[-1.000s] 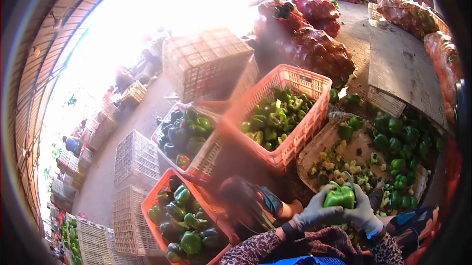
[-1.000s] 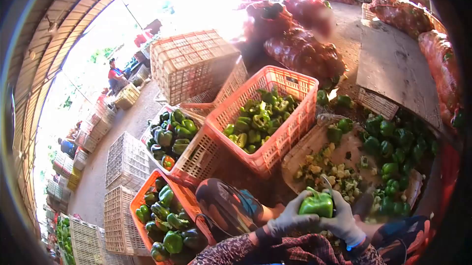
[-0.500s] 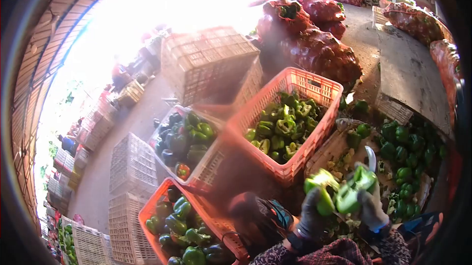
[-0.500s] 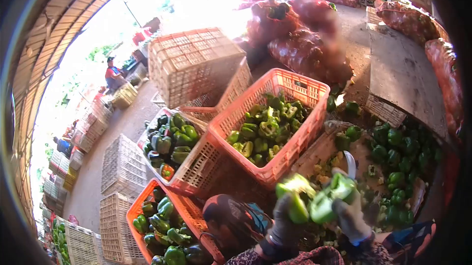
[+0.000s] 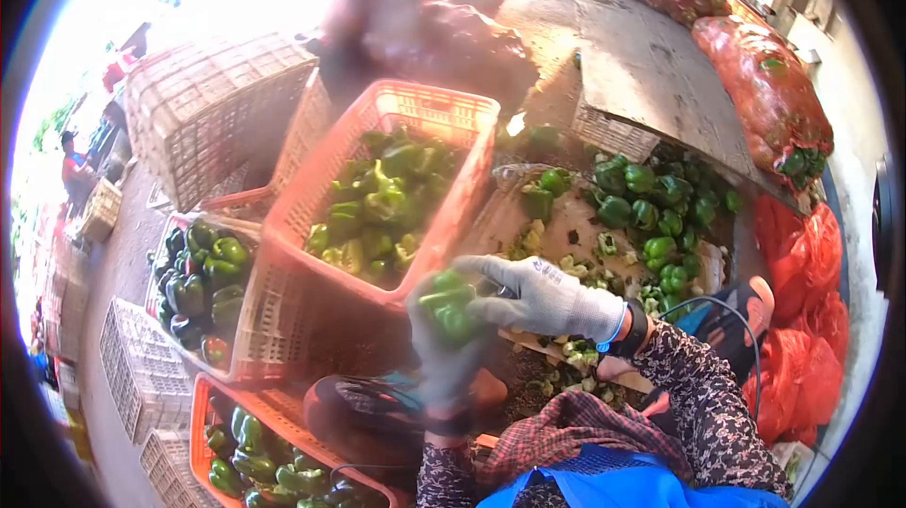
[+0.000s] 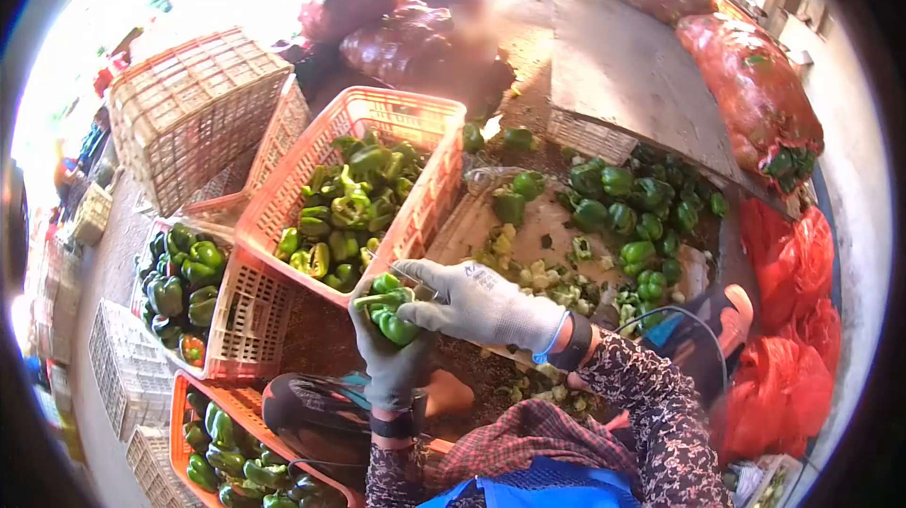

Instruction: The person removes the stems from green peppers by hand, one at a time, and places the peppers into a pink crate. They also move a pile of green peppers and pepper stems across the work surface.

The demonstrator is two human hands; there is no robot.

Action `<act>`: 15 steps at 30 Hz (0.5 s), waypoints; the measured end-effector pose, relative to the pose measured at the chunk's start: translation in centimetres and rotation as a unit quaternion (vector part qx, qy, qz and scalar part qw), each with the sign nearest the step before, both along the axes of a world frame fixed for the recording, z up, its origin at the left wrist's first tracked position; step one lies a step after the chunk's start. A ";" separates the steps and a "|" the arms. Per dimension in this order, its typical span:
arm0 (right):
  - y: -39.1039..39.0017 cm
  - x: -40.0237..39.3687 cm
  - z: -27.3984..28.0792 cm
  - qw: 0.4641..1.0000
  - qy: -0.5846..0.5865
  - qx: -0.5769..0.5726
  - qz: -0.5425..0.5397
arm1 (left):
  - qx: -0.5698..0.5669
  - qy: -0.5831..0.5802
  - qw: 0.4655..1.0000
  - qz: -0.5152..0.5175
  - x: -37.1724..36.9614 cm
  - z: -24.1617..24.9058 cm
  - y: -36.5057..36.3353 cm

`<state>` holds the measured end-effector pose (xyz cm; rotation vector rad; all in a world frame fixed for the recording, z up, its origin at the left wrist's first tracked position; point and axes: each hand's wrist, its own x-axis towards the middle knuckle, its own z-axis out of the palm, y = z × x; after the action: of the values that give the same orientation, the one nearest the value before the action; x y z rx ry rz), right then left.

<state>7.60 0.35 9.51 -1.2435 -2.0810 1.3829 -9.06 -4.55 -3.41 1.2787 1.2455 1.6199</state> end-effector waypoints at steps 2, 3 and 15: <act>-0.8 1.1 -2.3 0.998 -0.015 0.048 -0.029 | 0.047 0.223 0.974 -0.004 0.7 2.2 -0.2; -1.3 1.7 -3.7 0.995 -0.012 0.092 -0.034 | 0.118 0.337 0.934 0.002 0.7 1.8 0.1; -8.7 5.3 -10.7 0.876 0.377 -0.197 -0.229 | -0.180 -0.243 0.938 -0.168 8.1 2.8 -5.1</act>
<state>12.86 -8.37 -1.23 -0.9931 -0.9400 1.7202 -1.00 -9.61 -0.58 0.7475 0.8995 1.2799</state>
